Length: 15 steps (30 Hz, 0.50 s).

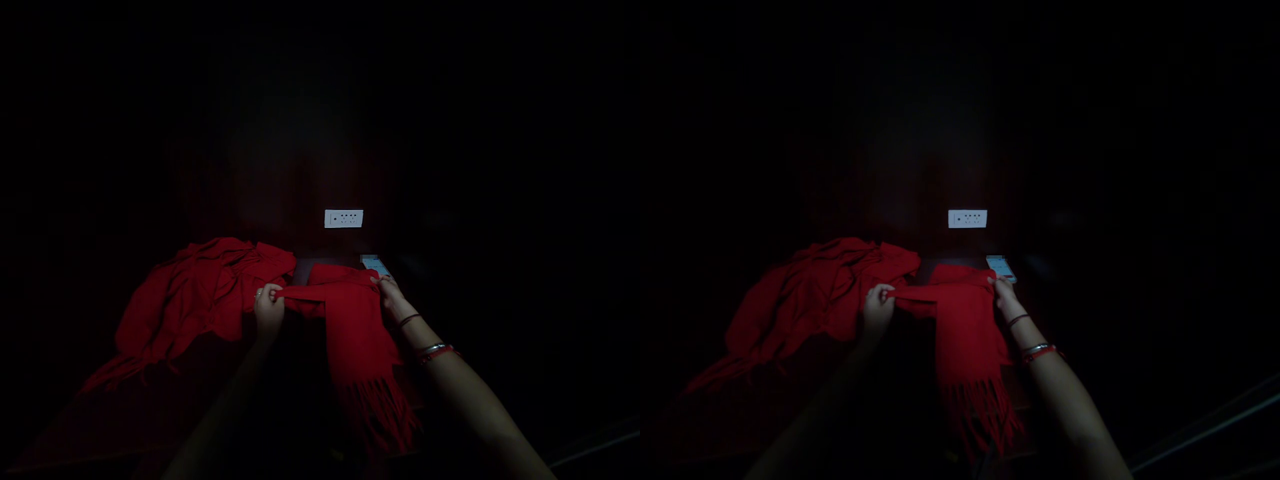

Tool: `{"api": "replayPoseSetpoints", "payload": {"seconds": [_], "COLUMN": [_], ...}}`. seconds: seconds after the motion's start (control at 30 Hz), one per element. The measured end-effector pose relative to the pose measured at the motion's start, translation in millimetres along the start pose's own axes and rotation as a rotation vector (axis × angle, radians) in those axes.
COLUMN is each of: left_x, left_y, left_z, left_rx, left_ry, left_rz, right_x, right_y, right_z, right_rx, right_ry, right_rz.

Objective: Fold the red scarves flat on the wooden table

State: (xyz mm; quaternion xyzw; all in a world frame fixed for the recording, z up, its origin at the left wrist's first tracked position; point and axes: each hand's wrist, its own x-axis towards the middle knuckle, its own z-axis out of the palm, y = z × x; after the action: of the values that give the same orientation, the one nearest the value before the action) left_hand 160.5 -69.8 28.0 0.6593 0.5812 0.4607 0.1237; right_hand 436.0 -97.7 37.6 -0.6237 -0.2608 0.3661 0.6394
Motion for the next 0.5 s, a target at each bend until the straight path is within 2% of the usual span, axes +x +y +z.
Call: {"api": "replayPoseSetpoints", "payload": {"seconds": [0.07,0.13,0.2,0.27,0.33,0.4,0.43,0.5], "left_x": [2.1,-4.4,-12.1,-13.8,-7.2,5.6,12.9,27.1], "left_y": [-10.1,-16.8,-19.9,-19.2,-16.1,-13.8,-14.3,-19.6], "left_z": [-3.0,3.1,9.0,4.6,-13.9,-43.8,-61.1,-97.2], "left_rx": [0.0,0.041,0.17,0.354,0.534,0.684,0.744,0.84], "left_ry": [0.023,-0.037,-0.172,-0.276,-0.266,-0.192,-0.161,-0.079], "left_rz": [-0.076,-0.115,-0.082,0.033,0.214,0.401,0.436,0.409], "right_x": [-2.3,-3.4,-3.1,-2.6,-3.0,-4.4,-5.0,-5.7], "right_y": [3.6,8.1,12.1,14.7,15.3,14.1,13.1,10.6], "right_z": [18.2,29.8,31.3,24.6,16.4,13.6,14.9,21.4], "right_rx": [0.032,0.054,0.063,0.062,0.058,0.057,0.059,0.064], "right_ry": [-0.006,0.003,0.032,0.079,0.118,0.128,0.124,0.114], "right_rz": [-0.003,0.013,0.032,0.038,0.03,0.018,0.012,0.004]}}
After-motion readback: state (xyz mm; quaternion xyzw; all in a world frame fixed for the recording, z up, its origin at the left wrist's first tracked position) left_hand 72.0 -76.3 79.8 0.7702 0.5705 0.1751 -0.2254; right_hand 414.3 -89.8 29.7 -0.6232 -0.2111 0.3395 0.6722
